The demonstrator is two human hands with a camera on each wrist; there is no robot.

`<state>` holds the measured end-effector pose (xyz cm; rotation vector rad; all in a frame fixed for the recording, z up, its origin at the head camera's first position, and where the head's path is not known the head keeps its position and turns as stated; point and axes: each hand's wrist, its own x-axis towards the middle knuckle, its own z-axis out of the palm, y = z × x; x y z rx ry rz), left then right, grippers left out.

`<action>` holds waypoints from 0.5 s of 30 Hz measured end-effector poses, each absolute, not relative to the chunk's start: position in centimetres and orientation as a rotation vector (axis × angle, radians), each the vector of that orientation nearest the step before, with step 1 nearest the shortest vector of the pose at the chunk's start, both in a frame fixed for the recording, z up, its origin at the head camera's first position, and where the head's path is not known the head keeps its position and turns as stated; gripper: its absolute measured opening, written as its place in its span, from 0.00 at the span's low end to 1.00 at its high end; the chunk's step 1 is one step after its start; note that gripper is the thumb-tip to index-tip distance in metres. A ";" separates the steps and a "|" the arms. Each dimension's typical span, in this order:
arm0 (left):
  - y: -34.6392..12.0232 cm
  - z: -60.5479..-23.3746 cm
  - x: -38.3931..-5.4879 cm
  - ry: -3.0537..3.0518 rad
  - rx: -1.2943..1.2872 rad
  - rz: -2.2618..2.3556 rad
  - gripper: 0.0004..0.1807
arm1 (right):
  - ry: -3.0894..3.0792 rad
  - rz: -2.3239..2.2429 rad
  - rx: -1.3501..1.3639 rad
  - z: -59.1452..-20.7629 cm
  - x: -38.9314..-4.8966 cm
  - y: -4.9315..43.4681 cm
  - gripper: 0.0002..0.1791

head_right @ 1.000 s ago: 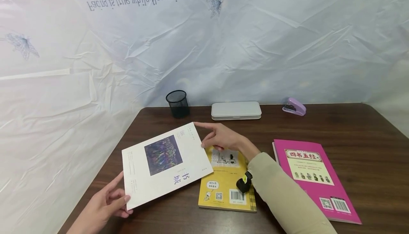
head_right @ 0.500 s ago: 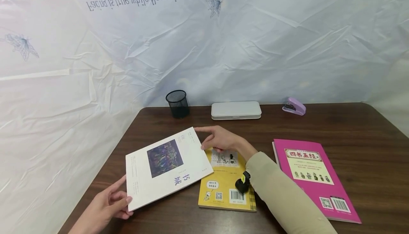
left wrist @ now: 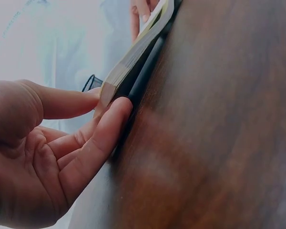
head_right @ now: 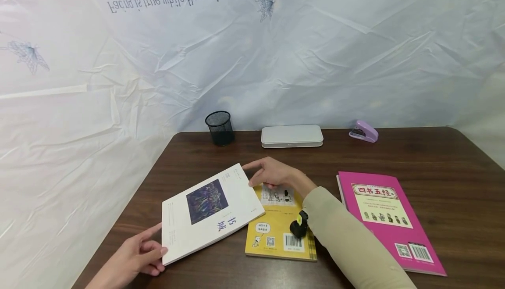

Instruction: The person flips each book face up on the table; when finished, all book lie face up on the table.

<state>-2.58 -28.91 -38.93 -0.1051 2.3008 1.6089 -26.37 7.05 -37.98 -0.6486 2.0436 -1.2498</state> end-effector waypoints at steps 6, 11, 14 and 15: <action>-28.9 -39.2 -2.7 2.282 -0.129 1.603 0.49 | 2.069 -1.248 -0.590 -38.1 -26.3 6.9 0.33; -28.7 -39.2 -2.7 2.315 -0.166 1.551 0.49 | 2.074 -1.260 -0.557 -38.0 -26.3 6.9 0.32; -28.5 -39.1 -2.7 2.343 -0.193 1.514 0.48 | 2.087 -1.274 -0.542 -38.0 -26.3 6.8 0.30; -28.5 -39.0 -2.8 2.356 -0.199 1.501 0.48 | 2.097 -1.279 -0.536 -37.9 -26.2 6.8 0.29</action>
